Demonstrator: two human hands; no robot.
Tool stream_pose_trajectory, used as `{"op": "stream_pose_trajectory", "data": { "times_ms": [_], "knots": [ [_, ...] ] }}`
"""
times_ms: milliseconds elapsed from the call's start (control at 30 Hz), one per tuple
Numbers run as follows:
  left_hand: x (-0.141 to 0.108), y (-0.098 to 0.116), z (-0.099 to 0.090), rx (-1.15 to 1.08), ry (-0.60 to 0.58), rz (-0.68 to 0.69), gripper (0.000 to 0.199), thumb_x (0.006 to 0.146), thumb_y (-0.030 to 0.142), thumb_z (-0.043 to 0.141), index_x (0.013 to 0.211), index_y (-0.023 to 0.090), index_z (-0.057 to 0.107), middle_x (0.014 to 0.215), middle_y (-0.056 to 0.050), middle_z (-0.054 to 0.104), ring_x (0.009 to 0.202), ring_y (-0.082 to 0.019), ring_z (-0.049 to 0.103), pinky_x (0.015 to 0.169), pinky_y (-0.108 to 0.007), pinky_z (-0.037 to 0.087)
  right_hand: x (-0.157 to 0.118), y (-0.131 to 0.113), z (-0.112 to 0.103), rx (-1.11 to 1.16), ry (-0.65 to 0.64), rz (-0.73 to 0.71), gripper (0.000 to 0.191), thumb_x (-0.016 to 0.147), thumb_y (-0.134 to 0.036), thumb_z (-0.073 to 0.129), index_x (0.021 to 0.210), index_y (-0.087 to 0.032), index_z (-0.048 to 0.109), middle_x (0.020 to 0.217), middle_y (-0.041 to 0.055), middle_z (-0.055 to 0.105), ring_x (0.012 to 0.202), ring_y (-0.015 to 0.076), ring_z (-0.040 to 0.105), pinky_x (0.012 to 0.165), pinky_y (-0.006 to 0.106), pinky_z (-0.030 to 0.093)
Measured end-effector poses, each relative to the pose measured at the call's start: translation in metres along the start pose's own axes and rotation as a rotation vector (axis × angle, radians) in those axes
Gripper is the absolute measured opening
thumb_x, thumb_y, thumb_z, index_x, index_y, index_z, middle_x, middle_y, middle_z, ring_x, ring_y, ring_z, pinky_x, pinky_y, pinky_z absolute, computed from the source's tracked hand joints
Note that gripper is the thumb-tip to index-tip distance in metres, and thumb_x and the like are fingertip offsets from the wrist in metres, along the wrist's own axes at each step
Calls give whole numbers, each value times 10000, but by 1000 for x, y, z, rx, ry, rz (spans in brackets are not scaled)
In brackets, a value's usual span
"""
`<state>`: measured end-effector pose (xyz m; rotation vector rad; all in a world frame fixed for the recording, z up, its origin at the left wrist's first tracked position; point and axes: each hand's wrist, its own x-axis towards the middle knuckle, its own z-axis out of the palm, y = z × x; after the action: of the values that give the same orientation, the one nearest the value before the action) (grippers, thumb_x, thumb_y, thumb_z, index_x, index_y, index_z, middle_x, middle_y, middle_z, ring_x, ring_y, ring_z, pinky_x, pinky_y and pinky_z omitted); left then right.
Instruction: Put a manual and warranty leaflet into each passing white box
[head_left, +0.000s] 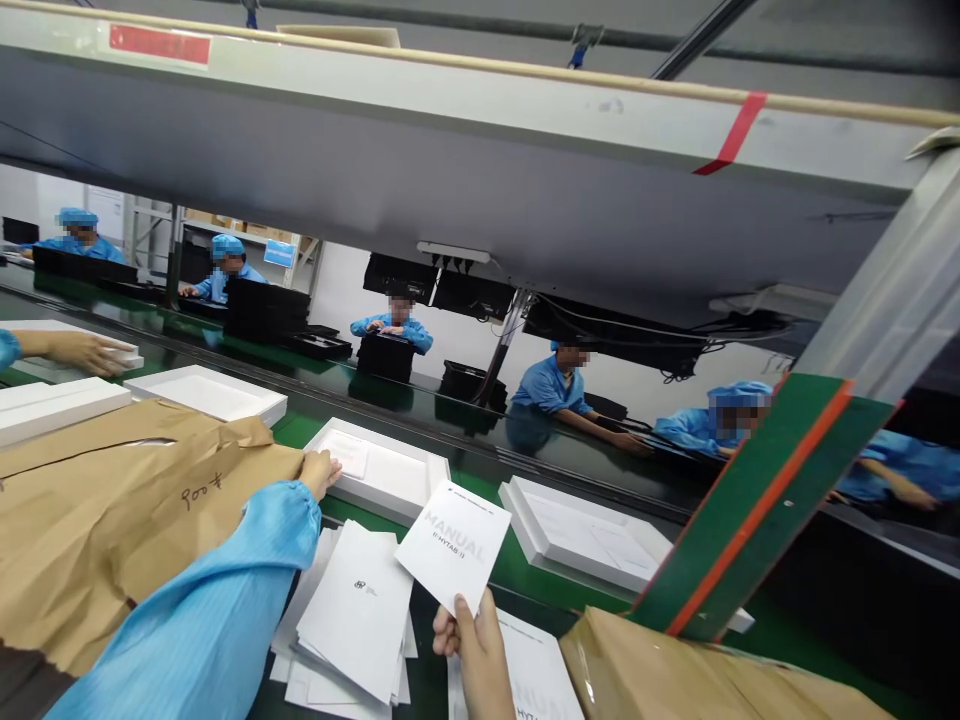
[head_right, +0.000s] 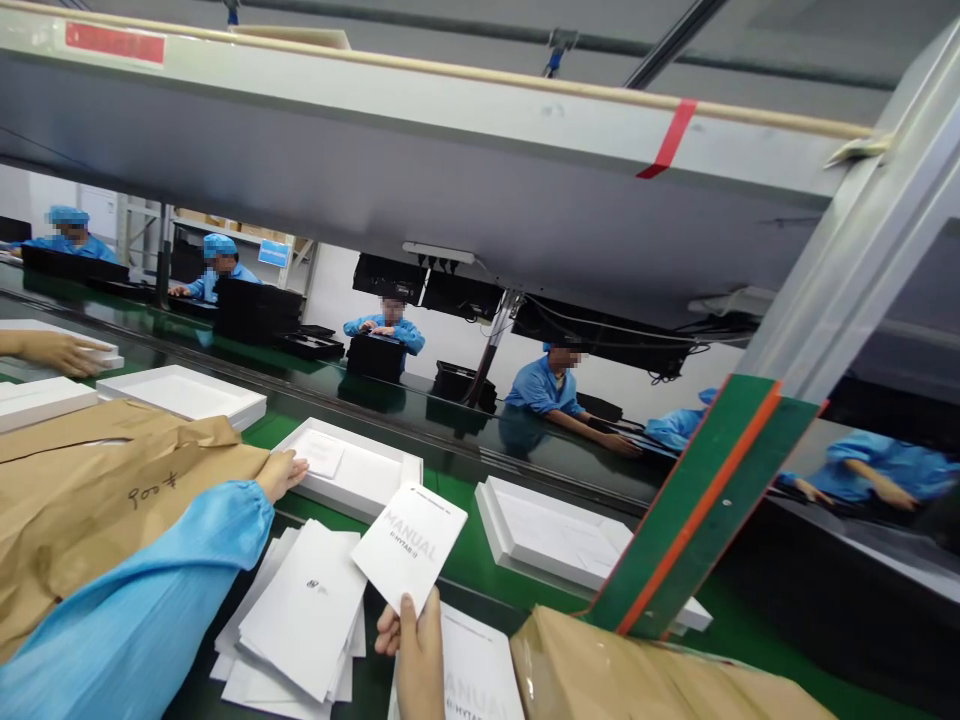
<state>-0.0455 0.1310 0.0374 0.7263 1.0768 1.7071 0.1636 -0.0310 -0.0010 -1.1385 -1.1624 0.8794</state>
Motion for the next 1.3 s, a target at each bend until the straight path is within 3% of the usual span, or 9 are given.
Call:
{"op": "stream_pose_trajectory", "data": {
  "times_ms": [133, 233, 467, 633, 800, 900, 1033, 1100, 1300],
  "knots": [
    [-19, -5, 3, -10, 86, -37, 353, 788, 161, 300, 1135, 165, 234, 1075, -103, 403, 829, -105, 517, 629, -227, 441, 0, -2, 1, -16, -28, -4, 307, 731, -474, 393, 845, -191, 370, 501, -49, 496, 398, 105, 474, 399, 212, 350],
    [-40, -7, 0, 13, 65, -1, 400, 777, 172, 260, 1166, 184, 169, 1140, -115, 346, 904, -101, 495, 678, -217, 427, -2, -6, 3, -44, -31, 0, 327, 726, -478, 399, 881, -195, 348, 499, -53, 494, 397, 107, 470, 405, 216, 352],
    [-80, -10, -28, 228, -156, 154, 220, 617, 213, 496, 827, 174, 547, 922, -50, 502, 769, -138, 492, 763, -289, 367, -6, -48, 0, -59, -97, 58, 383, 701, -465, 439, 949, -194, 331, 473, -56, 498, 366, 110, 459, 384, 213, 335],
    [-77, -35, -50, 458, -173, 230, 247, 643, 259, 421, 833, 144, 527, 883, -69, 512, 726, -143, 501, 729, -296, 384, 46, -69, 4, -108, -116, 120, 280, 708, -323, 441, 941, -193, 356, 438, -60, 498, 324, 76, 426, 332, 156, 276],
    [-75, -52, -59, 441, -143, 205, 255, 653, 271, 386, 828, 133, 510, 884, -81, 508, 713, -146, 510, 700, -292, 398, 112, -50, 18, -150, 8, 252, 44, 720, -158, 418, 763, -153, 410, 389, -76, 445, 285, 37, 360, 314, 134, 232],
    [-77, -52, -58, 434, -130, 218, 231, 649, 266, 392, 799, 142, 517, 862, -68, 504, 692, -141, 508, 705, -294, 394, 129, -40, 19, -147, 21, 313, 66, 742, -181, 436, 698, -134, 447, 486, -50, 499, 342, 41, 420, 360, 161, 321],
    [-76, -51, -57, 426, -122, 219, 210, 645, 261, 404, 770, 152, 532, 829, -56, 512, 667, -141, 505, 684, -295, 392, 129, -37, 14, -127, 44, 309, 37, 720, -178, 443, 754, -173, 456, 670, 14, 584, 573, 96, 574, 540, 225, 426],
    [-75, -52, -58, 420, -124, 214, 201, 642, 257, 412, 763, 157, 538, 825, -53, 519, 662, -140, 503, 673, -292, 392, 123, -40, 12, -141, 46, 291, 122, 690, -161, 441, 811, -171, 443, 703, 40, 592, 632, 115, 590, 593, 245, 439],
    [-76, -48, -60, 396, -146, 201, 165, 652, 228, 423, 764, 165, 526, 801, -41, 541, 679, -134, 505, 678, -269, 388, 77, -49, 7, -258, -33, 190, 225, 656, -261, 485, 860, -166, 499, 793, 40, 585, 708, 145, 572, 660, 292, 442]
  ]
}}
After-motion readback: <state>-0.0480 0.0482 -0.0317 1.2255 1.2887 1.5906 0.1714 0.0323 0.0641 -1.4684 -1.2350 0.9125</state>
